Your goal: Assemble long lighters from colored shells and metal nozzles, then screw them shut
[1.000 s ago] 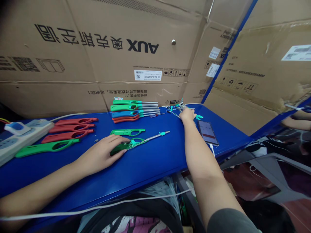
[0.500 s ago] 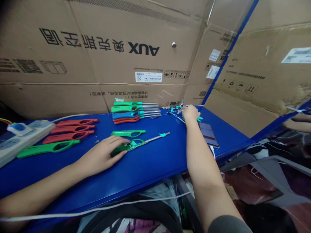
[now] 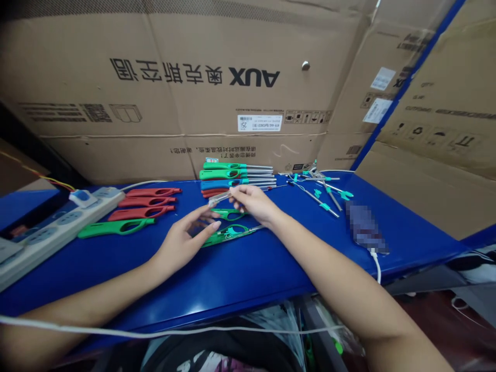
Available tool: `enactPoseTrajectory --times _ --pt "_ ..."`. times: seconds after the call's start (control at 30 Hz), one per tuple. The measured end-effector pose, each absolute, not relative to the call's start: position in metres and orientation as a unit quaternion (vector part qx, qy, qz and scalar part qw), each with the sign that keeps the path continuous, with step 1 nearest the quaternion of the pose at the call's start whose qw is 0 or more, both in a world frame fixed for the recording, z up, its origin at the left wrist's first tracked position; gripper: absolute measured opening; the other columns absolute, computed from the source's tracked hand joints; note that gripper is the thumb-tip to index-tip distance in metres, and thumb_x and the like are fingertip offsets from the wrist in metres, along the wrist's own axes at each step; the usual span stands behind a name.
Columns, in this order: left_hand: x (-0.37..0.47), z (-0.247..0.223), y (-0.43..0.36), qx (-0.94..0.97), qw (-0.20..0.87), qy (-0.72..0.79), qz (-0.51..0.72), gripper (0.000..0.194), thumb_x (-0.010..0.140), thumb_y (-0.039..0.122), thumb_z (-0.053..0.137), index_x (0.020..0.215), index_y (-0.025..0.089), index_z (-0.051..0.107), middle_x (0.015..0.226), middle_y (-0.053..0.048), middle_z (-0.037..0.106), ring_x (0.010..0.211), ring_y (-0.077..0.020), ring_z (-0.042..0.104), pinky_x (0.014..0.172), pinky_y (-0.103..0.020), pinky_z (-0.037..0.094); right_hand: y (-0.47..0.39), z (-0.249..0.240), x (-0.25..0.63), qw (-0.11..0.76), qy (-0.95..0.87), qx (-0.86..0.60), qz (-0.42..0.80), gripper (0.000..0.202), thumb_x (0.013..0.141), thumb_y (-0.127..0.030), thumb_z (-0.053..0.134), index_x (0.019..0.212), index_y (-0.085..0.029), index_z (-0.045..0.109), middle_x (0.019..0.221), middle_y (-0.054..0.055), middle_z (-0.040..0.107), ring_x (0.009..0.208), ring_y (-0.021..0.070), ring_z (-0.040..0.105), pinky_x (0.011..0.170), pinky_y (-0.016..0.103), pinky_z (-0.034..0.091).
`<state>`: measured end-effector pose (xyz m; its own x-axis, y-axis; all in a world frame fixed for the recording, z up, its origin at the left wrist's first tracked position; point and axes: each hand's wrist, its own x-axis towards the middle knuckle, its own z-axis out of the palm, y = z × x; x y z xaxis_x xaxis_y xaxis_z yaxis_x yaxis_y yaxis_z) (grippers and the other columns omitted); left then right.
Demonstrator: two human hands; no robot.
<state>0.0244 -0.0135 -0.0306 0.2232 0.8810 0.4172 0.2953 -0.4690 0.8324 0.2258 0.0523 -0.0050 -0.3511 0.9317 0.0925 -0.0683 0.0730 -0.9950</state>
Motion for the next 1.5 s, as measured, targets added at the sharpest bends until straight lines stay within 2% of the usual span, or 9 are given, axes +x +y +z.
enactPoseTrajectory --times 0.17,0.3,0.47,0.53,0.63,0.87,1.1,1.33,1.5 --pt "0.02 -0.023 -0.013 0.712 0.29 0.381 0.514 0.028 0.091 0.038 0.069 0.113 0.022 0.074 0.11 -0.006 0.075 0.099 -0.0212 0.069 0.089 -0.033 0.053 0.03 -0.008 0.208 0.324 -0.646 -0.31 0.618 0.048 0.079 -0.062 0.07 0.084 -0.016 0.058 0.057 -0.006 0.052 0.048 0.0054 0.041 0.046 0.019 0.03" --pt "0.016 -0.018 -0.012 0.722 0.237 0.368 0.536 0.017 0.093 0.032 0.066 0.099 0.021 0.076 0.093 -0.004 0.071 0.088 -0.0171 0.065 0.082 -0.029 0.051 0.027 -0.001 0.216 0.295 -0.7 -0.305 0.574 0.039 0.088 -0.053 0.064 0.098 -0.016 0.057 0.073 -0.003 0.059 0.049 0.0046 0.04 0.046 0.019 0.03" --pt "0.014 -0.02 -0.011 0.731 0.272 0.364 0.509 0.032 0.099 0.039 0.054 0.075 0.018 0.061 0.077 -0.001 0.058 0.072 -0.0132 0.055 0.069 -0.026 0.044 0.023 0.013 0.233 0.191 -0.825 -0.3 0.439 0.023 0.083 -0.034 0.074 0.093 -0.015 0.064 0.063 -0.007 0.048 0.055 0.0063 0.04 0.051 0.019 0.034" --pt "0.014 -0.021 -0.012 0.734 0.313 0.384 0.464 0.036 0.1 0.043 0.05 0.073 0.019 0.052 0.067 0.003 0.049 0.061 -0.0115 0.046 0.06 -0.025 0.038 0.019 0.017 0.236 0.158 -0.855 -0.283 0.405 0.017 0.083 -0.029 0.074 0.089 -0.015 0.066 0.067 -0.005 0.052 0.056 0.0066 0.041 0.053 0.02 0.036" --pt "0.015 -0.022 -0.014 0.742 0.329 0.41 0.416 0.037 0.1 0.047 0.048 0.075 0.02 0.046 0.066 0.005 0.042 0.06 -0.0113 0.039 0.056 -0.025 0.033 0.015 0.019 0.235 0.151 -0.895 -0.27 0.321 0.013 0.082 -0.021 0.074 0.092 -0.015 0.068 0.083 -0.001 0.058 0.065 0.0081 0.047 0.061 0.021 0.041" --pt "0.015 -0.018 -0.015 0.772 0.309 0.425 0.359 0.032 0.102 0.045 0.04 0.084 0.02 0.049 0.077 0.003 0.052 0.069 -0.0127 0.048 0.064 -0.025 0.037 0.02 0.013 0.235 0.113 -0.907 -0.286 0.287 0.011 0.08 -0.013 0.074 0.09 -0.014 0.068 0.085 0.0 0.057 0.07 0.009 0.052 0.065 0.021 0.044" --pt "0.013 -0.019 -0.015 0.762 0.31 0.445 0.354 0.028 0.103 0.048 0.039 0.109 0.022 0.047 0.079 0.003 0.059 0.066 -0.014 0.052 0.063 -0.026 0.04 0.024 0.006 0.234 0.133 -0.869 -0.301 0.369 0.013 0.083 -0.024 0.074 0.082 -0.014 0.066 0.075 -0.002 0.058 0.058 0.0065 0.052 0.055 0.02 0.043" --pt "0.01 -0.023 -0.006 0.759 0.271 0.465 0.368 0.027 0.099 0.049 0.048 0.095 0.022 0.05 0.072 0.004 0.058 0.064 -0.014 0.054 0.061 -0.025 0.04 0.032 -0.005 0.231 0.173 -0.764 -0.318 0.534 0.033 0.079 -0.045 0.077 0.082 -0.016 0.061 0.056 -0.007 0.052 0.047 0.0063 0.05 0.045 0.019 0.05" --pt "0.007 -0.028 0.001 0.739 0.276 0.473 0.393 0.032 0.093 0.05 0.059 0.092 0.019 0.063 0.076 0.0 0.064 0.066 -0.0145 0.055 0.061 -0.025 0.041 0.039 -0.016 0.228 0.22 -0.717 -0.326 0.575 0.039 0.078 -0.048 0.078 0.086 -0.017 0.056 0.043 -0.011 0.049 0.032 0.0053 0.043 0.03 0.014 0.035"
